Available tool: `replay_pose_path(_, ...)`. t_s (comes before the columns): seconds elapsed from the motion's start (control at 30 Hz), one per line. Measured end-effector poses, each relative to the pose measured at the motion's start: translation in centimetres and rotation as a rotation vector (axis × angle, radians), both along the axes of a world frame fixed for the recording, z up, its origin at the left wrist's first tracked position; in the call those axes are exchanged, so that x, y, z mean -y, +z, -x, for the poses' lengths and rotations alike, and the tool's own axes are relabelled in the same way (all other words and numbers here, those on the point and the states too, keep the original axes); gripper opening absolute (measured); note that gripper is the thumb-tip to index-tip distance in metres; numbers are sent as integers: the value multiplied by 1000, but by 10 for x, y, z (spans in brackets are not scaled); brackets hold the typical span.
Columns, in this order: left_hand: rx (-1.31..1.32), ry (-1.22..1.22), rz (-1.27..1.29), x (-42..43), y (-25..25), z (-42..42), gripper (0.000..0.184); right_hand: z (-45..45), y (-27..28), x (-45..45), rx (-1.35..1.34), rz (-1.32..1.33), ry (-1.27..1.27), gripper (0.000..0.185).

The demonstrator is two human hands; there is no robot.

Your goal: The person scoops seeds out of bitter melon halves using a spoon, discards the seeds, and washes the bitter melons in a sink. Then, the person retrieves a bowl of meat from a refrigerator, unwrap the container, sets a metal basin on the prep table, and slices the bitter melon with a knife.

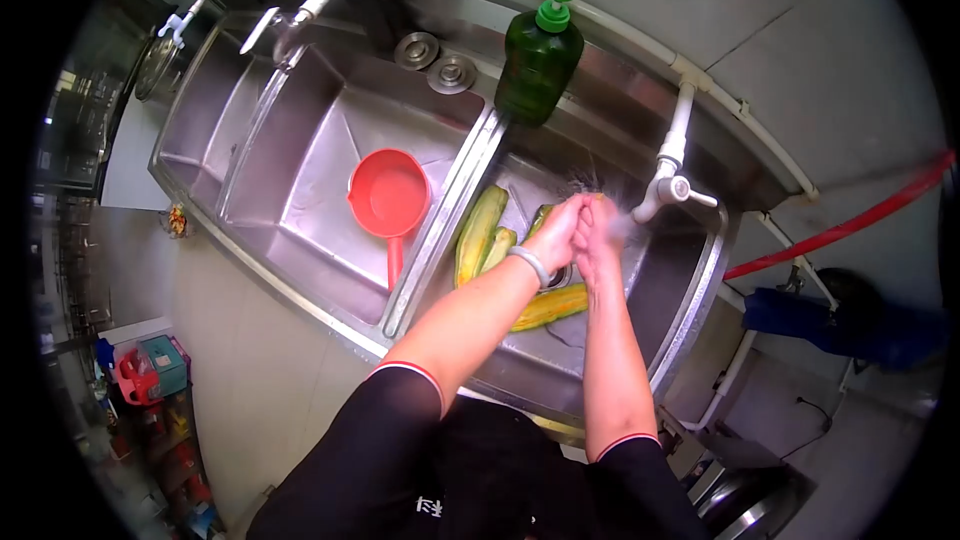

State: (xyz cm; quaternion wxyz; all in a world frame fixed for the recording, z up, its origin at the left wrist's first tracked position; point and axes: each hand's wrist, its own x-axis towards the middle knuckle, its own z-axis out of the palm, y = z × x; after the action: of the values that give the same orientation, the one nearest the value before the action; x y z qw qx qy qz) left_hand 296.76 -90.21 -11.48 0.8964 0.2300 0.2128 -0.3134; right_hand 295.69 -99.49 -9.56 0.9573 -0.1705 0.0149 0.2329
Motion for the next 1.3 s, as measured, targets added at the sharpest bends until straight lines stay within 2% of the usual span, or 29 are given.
replay_pose_path(0.03, -130, 51, -35, 11, -10, -2, 32, -2, 2, -3, -29, 649, -201, 17)
replay_pose_path(0.07, -142, 54, -37, 16, -9, 0, 32, -4, 7, -6, -51, 1301, -393, 20)
replay_pose_path(0.1, -117, 73, -13, 20, 2, 4, 32, -6, 6, -6, 80, 1492, -497, 21)
replay_pose_path(0.2, -79, 57, -81, 12, 4, 30, 36, -1, -46, 3, 27, 1595, -406, 24)
replay_pose_path(0.23, -88, -12, -220, 1, -2, 43, 38, 11, -116, 15, -86, 1445, -363, 27)
replay_pose_path(0.3, -101, -190, -473, -28, -15, 65, 44, 52, -218, 22, -96, 1613, 237, 37)
replay_pose_path(0.33, -101, -296, -583, -44, -25, 75, 48, 69, -239, 5, -187, 1718, 357, 43)
replay_pose_path(0.37, -80, -279, -630, -59, -47, 91, 51, 81, -251, -16, -277, 1820, 481, 50)
replay_pose_path(0.4, -59, -260, -675, -70, -71, 103, 53, 83, -239, -21, -279, 1817, 488, 50)
replay_pose_path(0.43, -66, -261, -676, -80, -83, 109, 53, 85, -214, -25, -322, 1669, 301, 49)
replay_pose_path(0.47, 6, -282, -869, -88, -92, 115, 57, 86, -198, -28, -363, 1514, 121, 48)
replay_pose_path(0.5, 80, -301, -1058, -91, -91, 120, 60, 82, -197, -26, -328, 1644, 122, 43)
replay_pose_path(0.53, 73, -296, -1053, -91, -90, 120, 60, 80, -194, -22, -325, 1649, 131, 43)
replay_pose_path(0.6, 255, -333, -1132, -84, -76, 96, 70, 70, -171, -12, -400, 1205, -105, 37)
replay_pose_path(0.63, 347, -398, -1115, -77, -83, 85, 80, 57, -135, -10, -525, 1254, 46, 35)
replay_pose_path(0.67, 347, -384, -1109, -67, -73, 71, 80, 55, -121, -5, -514, 1265, 49, 35)
replay_pose_path(0.73, 470, -280, -917, -48, -36, 44, 73, 52, -100, 5, -211, 1423, 160, 34)
replay_pose_path(0.77, 473, -268, -916, -41, -30, 38, 73, 54, -85, 1, -199, 1427, 161, 34)
replay_pose_path(0.83, 378, -324, -1183, -29, -20, 29, 60, 63, -60, -10, 10, 1430, -114, 27)
replay_pose_path(0.87, 378, -316, -1186, -23, -12, 31, 60, 64, -63, -6, 19, 1429, -113, 27)
replay_pose_path(0.93, 399, -442, -1251, -17, 4, 42, 49, 55, -78, 5, -264, 1711, 116, 34)
replay_pose_path(1.0, 586, -407, -1347, -14, -3, 66, 48, 33, -62, 6, -255, 1717, 64, 30)
replay_pose_path(1.03, 545, -385, -1325, -20, 2, 75, 48, 23, -89, 26, 89, 1783, 78, 30)
replay_pose_path(1.1, 469, -374, -1204, -27, 6, 86, 53, 3, -84, 21, 443, 1815, 77, 30)
replay_pose_path(1.17, 484, -298, -1224, -28, -6, 91, 55, -18, -55, 6, 190, 1866, 39, 35)
replay_pose_path(1.2, 502, -230, -1238, -28, -1, 92, 56, -10, -55, -1, 195, 1871, 47, 35)
replay_pose_path(1.23, 489, -216, -1224, -33, 0, 87, 54, 0, -56, -9, 226, 1810, -141, 40)
replay_pose_path(1.27, 428, -318, -1154, -42, 8, 74, 52, 11, -56, -16, 254, 1741, -329, 46)
replay_pose_path(1.3, 458, -235, -1116, -49, 10, 67, 52, 30, -49, -20, 206, 1583, -296, 54)
